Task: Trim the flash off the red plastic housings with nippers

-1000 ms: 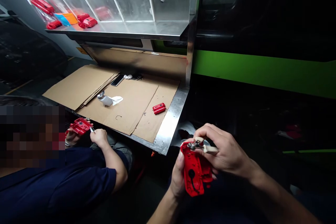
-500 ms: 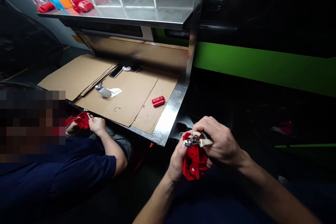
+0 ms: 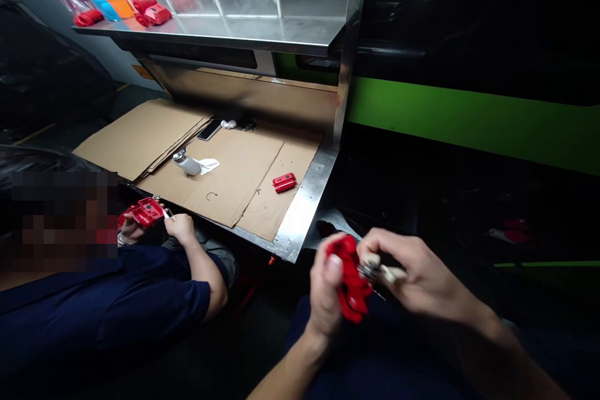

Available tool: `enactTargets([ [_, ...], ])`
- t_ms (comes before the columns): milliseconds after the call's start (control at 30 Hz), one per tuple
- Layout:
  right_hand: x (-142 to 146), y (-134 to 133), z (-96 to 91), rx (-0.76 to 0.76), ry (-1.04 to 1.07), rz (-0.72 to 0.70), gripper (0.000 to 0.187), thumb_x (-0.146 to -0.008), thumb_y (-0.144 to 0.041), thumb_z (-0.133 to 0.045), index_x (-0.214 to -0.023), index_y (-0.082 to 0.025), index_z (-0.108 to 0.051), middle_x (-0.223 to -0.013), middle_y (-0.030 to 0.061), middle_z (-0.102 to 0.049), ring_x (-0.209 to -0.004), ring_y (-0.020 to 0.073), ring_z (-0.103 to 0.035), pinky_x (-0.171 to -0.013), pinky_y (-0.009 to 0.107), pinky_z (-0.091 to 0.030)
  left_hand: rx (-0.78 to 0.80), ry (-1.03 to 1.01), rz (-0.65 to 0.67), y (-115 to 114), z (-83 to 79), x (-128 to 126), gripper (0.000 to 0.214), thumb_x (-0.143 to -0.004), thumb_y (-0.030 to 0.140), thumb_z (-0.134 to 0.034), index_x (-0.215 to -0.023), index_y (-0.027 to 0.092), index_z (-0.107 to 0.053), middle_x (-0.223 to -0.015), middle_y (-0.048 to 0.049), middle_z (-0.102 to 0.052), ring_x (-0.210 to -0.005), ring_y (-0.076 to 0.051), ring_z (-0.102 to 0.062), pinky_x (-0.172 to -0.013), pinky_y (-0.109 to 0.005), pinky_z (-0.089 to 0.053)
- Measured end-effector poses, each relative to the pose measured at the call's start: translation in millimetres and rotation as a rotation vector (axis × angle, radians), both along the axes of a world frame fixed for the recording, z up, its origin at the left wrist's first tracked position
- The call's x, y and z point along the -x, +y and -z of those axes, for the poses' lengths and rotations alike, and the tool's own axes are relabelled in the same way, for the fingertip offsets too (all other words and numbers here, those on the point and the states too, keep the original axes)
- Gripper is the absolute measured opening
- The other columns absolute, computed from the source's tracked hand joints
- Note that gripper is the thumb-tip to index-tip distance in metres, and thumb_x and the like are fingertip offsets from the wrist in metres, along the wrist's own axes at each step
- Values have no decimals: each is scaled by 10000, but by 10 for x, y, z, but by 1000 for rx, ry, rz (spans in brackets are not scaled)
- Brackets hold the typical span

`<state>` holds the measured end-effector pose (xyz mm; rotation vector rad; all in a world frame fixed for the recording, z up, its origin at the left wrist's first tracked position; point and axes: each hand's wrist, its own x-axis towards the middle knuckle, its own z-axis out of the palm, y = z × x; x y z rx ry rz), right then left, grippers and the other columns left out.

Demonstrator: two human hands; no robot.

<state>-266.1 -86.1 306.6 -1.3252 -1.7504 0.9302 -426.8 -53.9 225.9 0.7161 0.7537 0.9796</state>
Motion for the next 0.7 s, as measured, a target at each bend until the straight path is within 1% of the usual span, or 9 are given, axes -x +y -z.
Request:
enactTargets([
  [67,-88,-203,-34,86,25,2,84,-883,-141,-550,-832,-205,-533,-771,-14,-594,-657,105,-554,-582,210,-445,111,-5,-145,100,43,84,525,-960,587,-480,-1085,108,-654,-850,-115,-695,-720,-225,-668,-650,-301,-551],
  [133,-231,-350,-11,103,-31,159,77,-911,-254,-607,-857,-220,-564,-790,-5,-617,-672,120,-590,-527,204,-438,125,-60,-189,188,62,183,531,-981,591,-414,-1114,135,-650,-942,-128,-700,-731,-234,-681,-623,-310,-563],
  [233,-548,-299,150,22,-172,569,247,-861,-475,-694,-936,-244,-646,-883,21,-694,-773,183,-667,-502,223,-460,42,-255,-50,245,9,274,509,-985,605,-375,-1270,250,-602,-1149,-127,-660,-810,-271,-692,-636,-361,-586],
  [333,-916,26,410,-60,-396,840,258,-875,-440,-652,-1050,-253,-683,-1080,37,-719,-931,245,-685,-742,337,-550,65,-456,141,251,-105,262,538,-999,608,-311,-1352,285,-557,-1189,-149,-645,-882,-305,-694,-640,-381,-594],
  [400,-1110,233,569,-56,-581,887,231,-868,-369,-638,-1058,-244,-676,-1288,45,-650,-1051,287,-654,-859,422,-520,139,-541,242,259,-177,234,561,-1005,608,-290,-1400,280,-516,-1217,-165,-631,-922,-317,-694,-628,-361,-597],
  [433,-1173,301,626,-38,-640,890,220,-859,-373,-646,-1034,-242,-671,-1323,43,-629,-1059,293,-646,-857,432,-508,166,-571,287,264,-208,224,575,-1004,614,-289,-1426,276,-487,-1225,-172,-625,-931,-321,-696,-623,-352,-600],
  [500,-1216,356,676,29,-658,892,266,-852,-480,-664,-990,-253,-660,-1206,35,-679,-962,268,-655,-785,404,-492,213,-621,358,274,-262,221,609,-997,628,-305,-1468,264,-429,-1222,-186,-620,-940,-329,-697,-612,-342,-607],
  [600,-1143,313,630,137,-572,861,414,-863,-656,-595,-993,-267,-651,-892,27,-702,-782,227,-632,-697,365,-453,302,-660,369,278,-329,246,636,-997,619,-327,-1502,234,-365,-1191,-196,-619,-953,-327,-692,-606,-338,-615],
  [700,-1070,259,560,188,-517,784,418,-942,-634,-437,-1055,-276,-620,-910,31,-697,-828,233,-637,-724,380,-452,400,-649,316,274,-371,279,621,-1018,580,-251,-1503,206,-350,-1161,-201,-617,-974,-335,-683,-617,-349,-614],
])
